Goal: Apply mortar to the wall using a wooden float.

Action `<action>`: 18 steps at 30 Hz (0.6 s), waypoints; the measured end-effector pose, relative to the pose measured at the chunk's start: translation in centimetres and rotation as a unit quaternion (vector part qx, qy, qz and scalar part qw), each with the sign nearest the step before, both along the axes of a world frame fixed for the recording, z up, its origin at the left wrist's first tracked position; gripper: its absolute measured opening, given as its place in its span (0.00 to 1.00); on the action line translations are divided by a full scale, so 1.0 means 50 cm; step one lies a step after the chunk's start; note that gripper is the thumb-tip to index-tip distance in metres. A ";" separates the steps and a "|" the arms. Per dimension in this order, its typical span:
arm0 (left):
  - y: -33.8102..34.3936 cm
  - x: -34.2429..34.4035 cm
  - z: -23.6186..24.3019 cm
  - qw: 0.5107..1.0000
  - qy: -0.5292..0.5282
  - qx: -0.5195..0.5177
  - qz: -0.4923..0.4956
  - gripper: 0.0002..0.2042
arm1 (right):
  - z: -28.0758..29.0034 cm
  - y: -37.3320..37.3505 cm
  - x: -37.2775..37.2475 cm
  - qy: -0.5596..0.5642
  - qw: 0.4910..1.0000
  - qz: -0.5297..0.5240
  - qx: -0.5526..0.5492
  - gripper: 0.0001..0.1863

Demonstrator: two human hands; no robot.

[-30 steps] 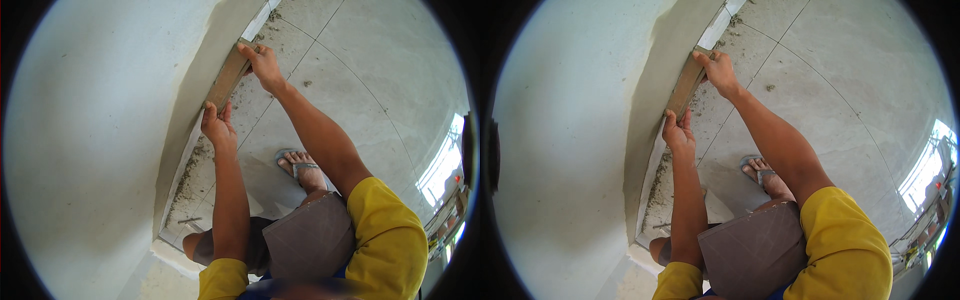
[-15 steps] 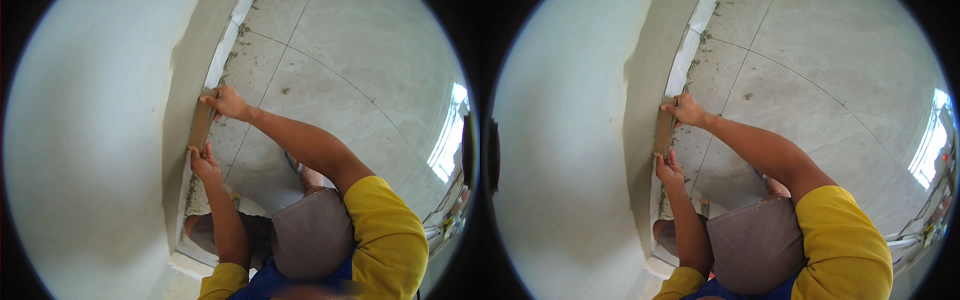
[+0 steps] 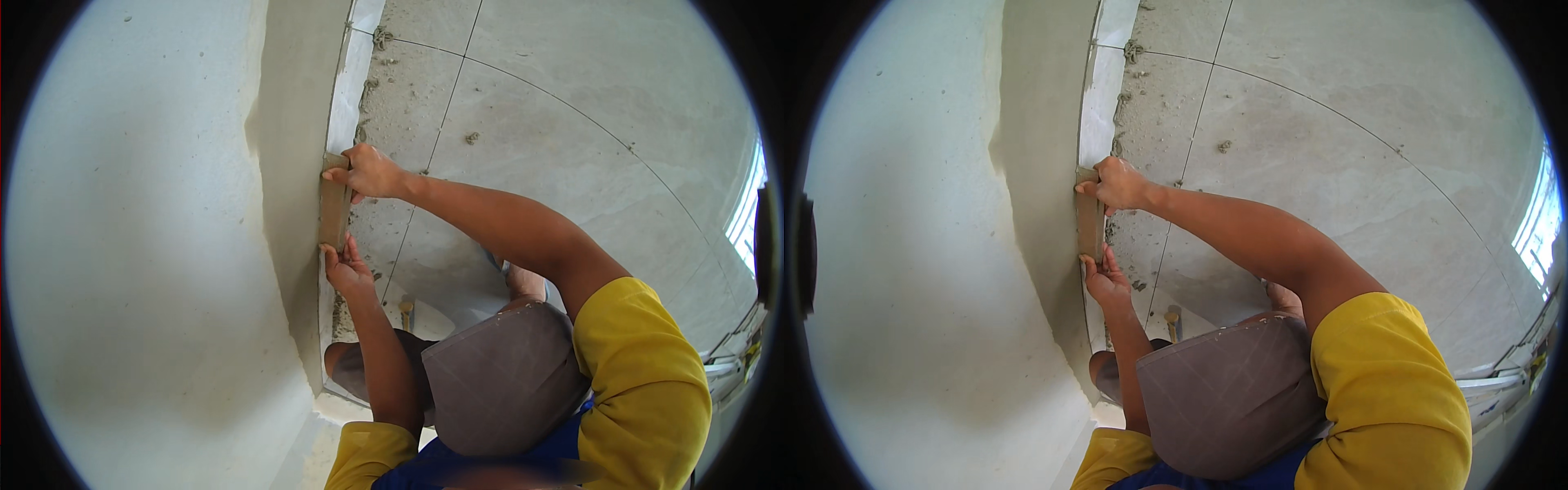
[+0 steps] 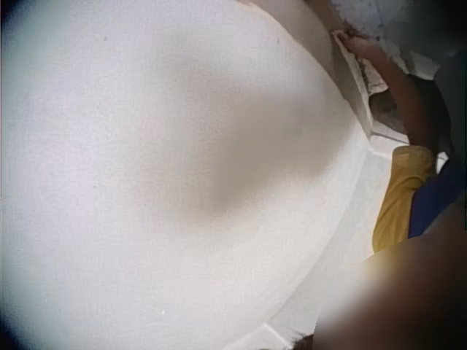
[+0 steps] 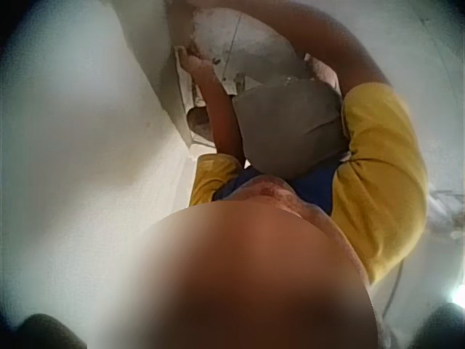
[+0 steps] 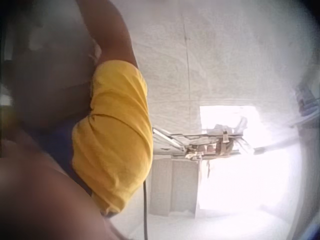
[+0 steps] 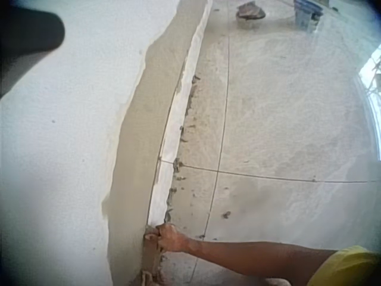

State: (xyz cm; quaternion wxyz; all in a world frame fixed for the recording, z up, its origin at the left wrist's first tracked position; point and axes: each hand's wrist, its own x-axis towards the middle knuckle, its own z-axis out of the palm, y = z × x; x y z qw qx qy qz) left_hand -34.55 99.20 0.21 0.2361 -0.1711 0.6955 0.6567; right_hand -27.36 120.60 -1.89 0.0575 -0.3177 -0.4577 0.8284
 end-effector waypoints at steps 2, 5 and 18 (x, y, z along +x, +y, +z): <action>-0.005 -0.004 0.000 1.000 0.002 -0.002 0.006 0.18 | 0.000 -0.001 -0.003 0.004 1.000 -0.001 0.001 0.21; -0.040 -0.005 -0.009 0.999 -0.004 -0.009 0.032 0.17 | -0.008 -0.039 -0.012 0.009 1.000 0.014 -0.003 0.21; -0.496 -0.123 0.004 0.980 0.033 -0.047 0.192 0.20 | 0.027 -0.440 -0.147 0.026 0.976 0.214 0.041 0.21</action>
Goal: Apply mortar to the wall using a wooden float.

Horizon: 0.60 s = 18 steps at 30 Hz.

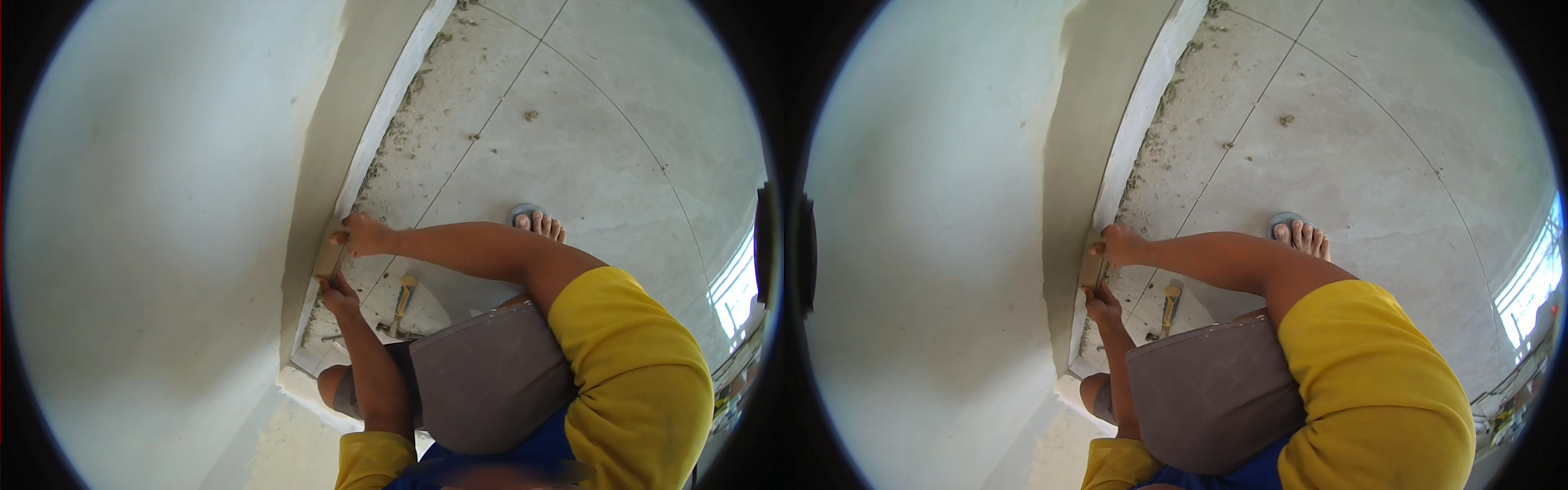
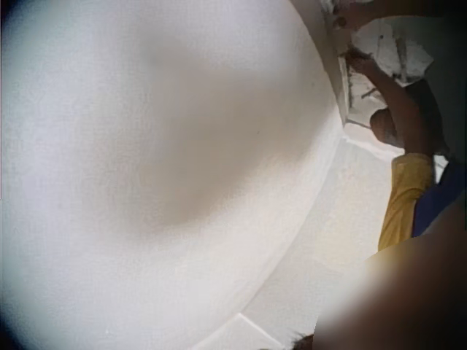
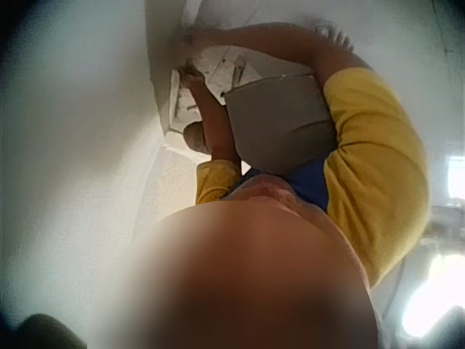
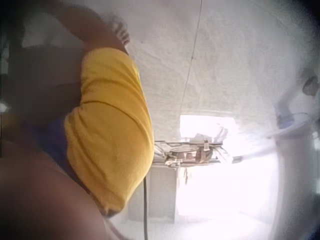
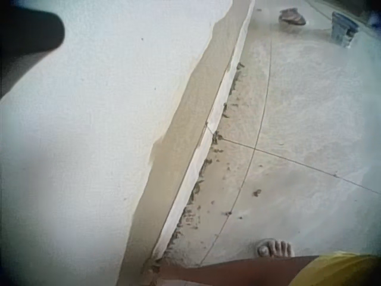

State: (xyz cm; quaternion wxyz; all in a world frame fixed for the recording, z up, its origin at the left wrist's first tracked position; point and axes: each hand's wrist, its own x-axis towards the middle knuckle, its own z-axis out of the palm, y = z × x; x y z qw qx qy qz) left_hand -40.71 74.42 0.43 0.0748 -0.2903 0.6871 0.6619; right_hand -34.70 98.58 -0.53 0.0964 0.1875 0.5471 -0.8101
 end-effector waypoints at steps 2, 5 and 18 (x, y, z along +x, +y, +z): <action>-0.058 0.024 -0.029 1.000 -0.006 0.025 0.007 0.20 | -0.037 -0.056 -0.003 0.005 0.999 0.024 0.028 0.21; -0.069 0.083 -0.037 0.997 -0.067 0.010 0.048 0.20 | -0.073 -0.098 0.031 0.017 0.997 0.034 0.064 0.23; 0.458 0.377 -0.031 0.891 -0.232 0.107 -0.375 0.15 | -0.070 0.270 0.408 -0.069 0.858 -0.507 -0.050 0.19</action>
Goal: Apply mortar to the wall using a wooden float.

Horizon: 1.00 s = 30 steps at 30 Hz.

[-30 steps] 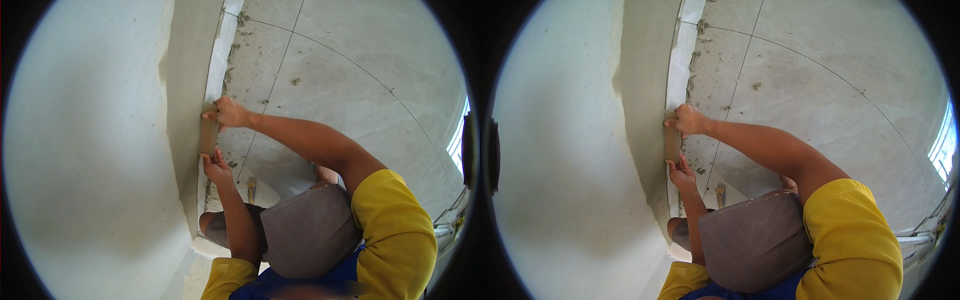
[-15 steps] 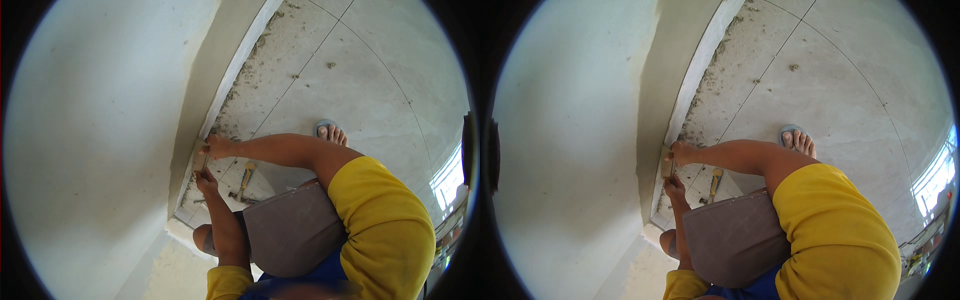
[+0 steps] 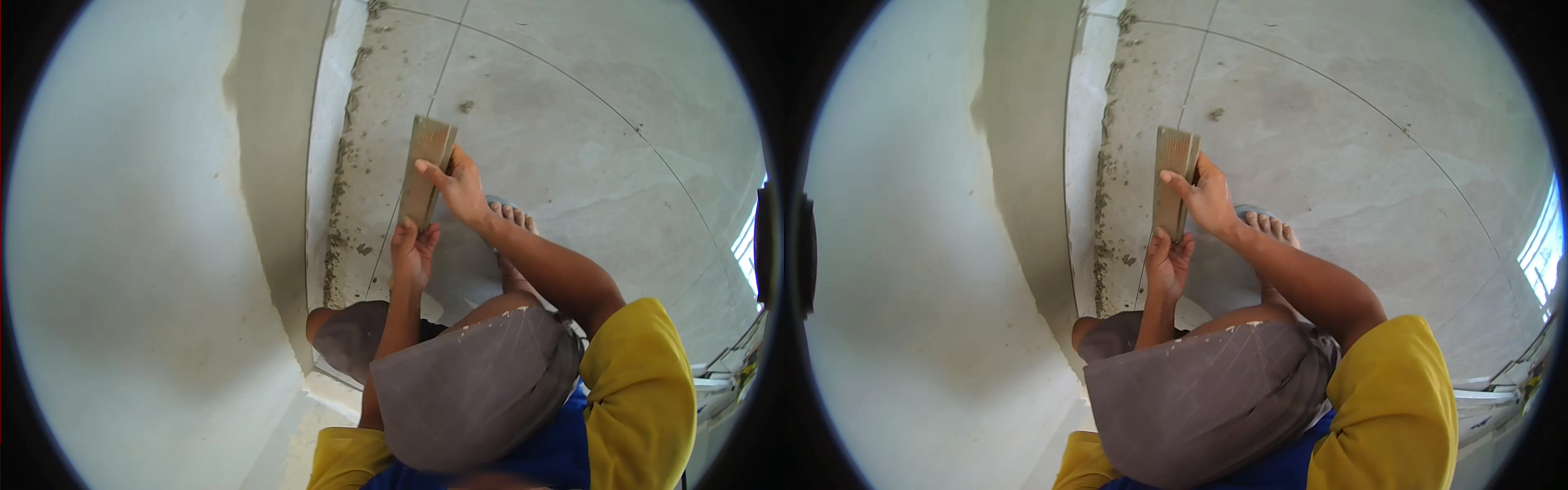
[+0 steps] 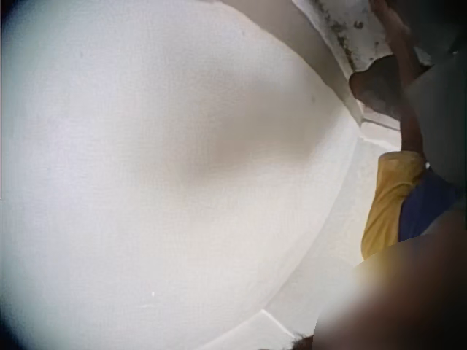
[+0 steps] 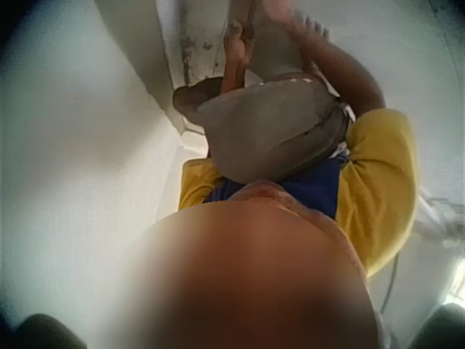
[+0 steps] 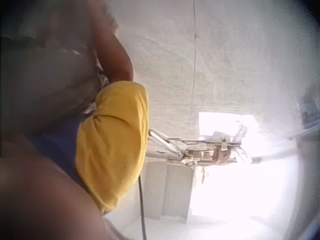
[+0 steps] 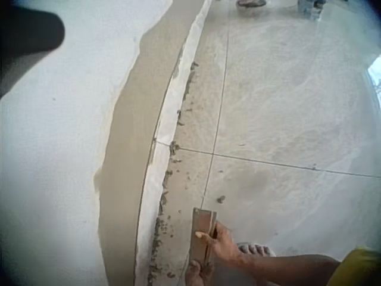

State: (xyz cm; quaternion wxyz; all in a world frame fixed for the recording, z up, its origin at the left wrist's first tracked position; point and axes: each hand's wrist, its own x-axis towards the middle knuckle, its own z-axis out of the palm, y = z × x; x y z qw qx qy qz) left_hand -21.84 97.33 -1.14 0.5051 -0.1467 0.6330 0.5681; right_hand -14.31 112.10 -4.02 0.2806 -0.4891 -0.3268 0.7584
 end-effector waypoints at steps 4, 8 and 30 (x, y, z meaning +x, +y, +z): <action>0.113 0.057 -0.005 0.992 -0.049 0.001 -0.115 0.15 | -0.011 0.041 0.044 0.003 0.996 -0.084 0.019 0.21; 0.155 0.085 -0.025 0.991 -0.016 -0.049 -0.120 0.15 | -0.041 0.055 0.062 0.041 0.986 -0.148 -0.066 0.17; 0.152 -0.078 0.059 0.958 0.242 -0.154 -0.021 0.16 | -0.001 0.240 -0.122 0.028 0.987 -0.159 0.018 0.19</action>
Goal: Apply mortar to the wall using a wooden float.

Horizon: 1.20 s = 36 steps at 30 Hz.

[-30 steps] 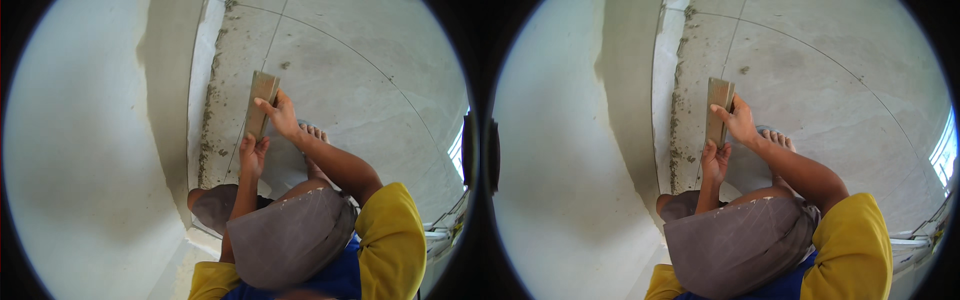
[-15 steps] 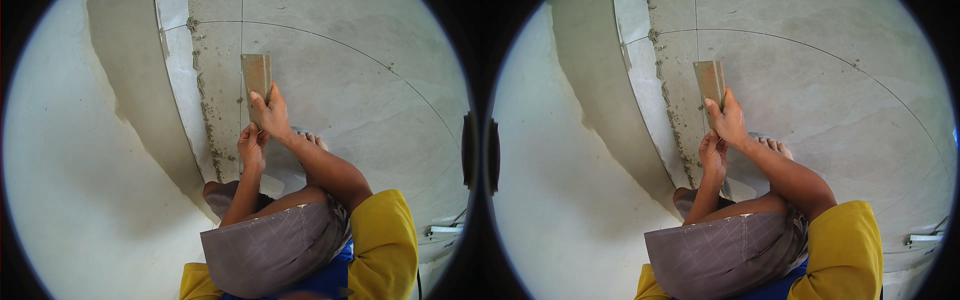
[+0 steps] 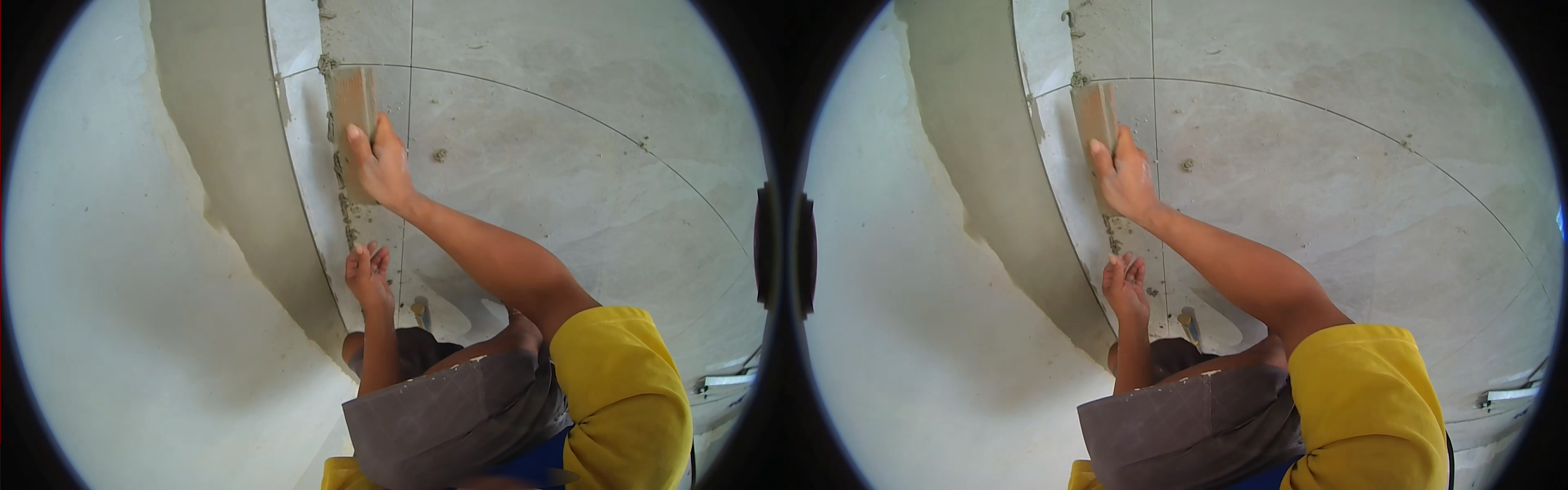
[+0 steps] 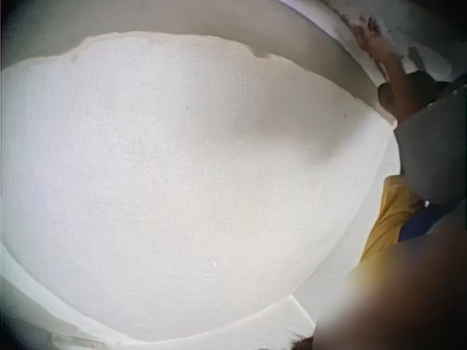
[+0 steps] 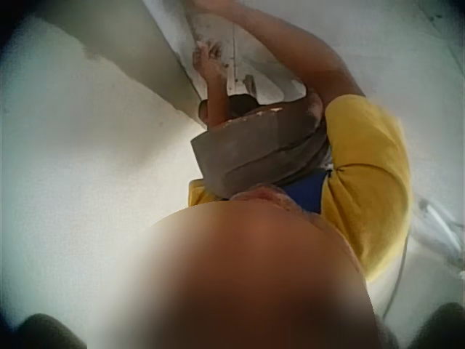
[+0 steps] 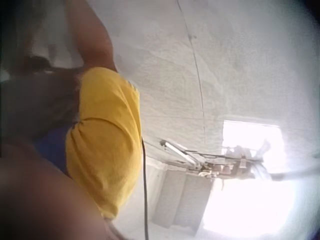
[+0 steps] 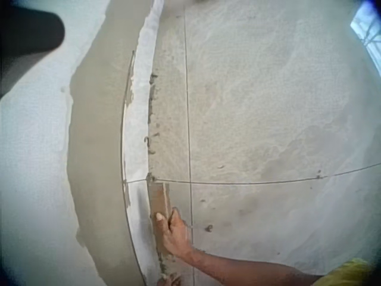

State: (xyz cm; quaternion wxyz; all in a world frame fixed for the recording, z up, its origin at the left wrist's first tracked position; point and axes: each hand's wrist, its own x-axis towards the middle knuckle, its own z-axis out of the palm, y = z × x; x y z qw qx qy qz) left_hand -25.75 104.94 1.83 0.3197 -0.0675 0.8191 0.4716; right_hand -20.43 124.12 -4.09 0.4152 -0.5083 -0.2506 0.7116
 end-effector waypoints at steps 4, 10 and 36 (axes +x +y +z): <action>-0.061 -0.025 0.001 0.989 0.059 -0.098 -0.093 0.16 | 0.004 0.116 -0.058 -0.003 0.999 -0.045 0.029 0.18; -0.146 -0.037 -0.033 0.942 0.137 -0.132 -0.276 0.27 | 0.019 0.228 -0.099 -0.017 0.993 -0.087 0.072 0.17; -0.110 -0.002 -0.106 0.816 0.041 -0.249 -0.520 0.64 | 0.030 0.240 -0.134 -0.026 0.990 -0.099 0.094 0.15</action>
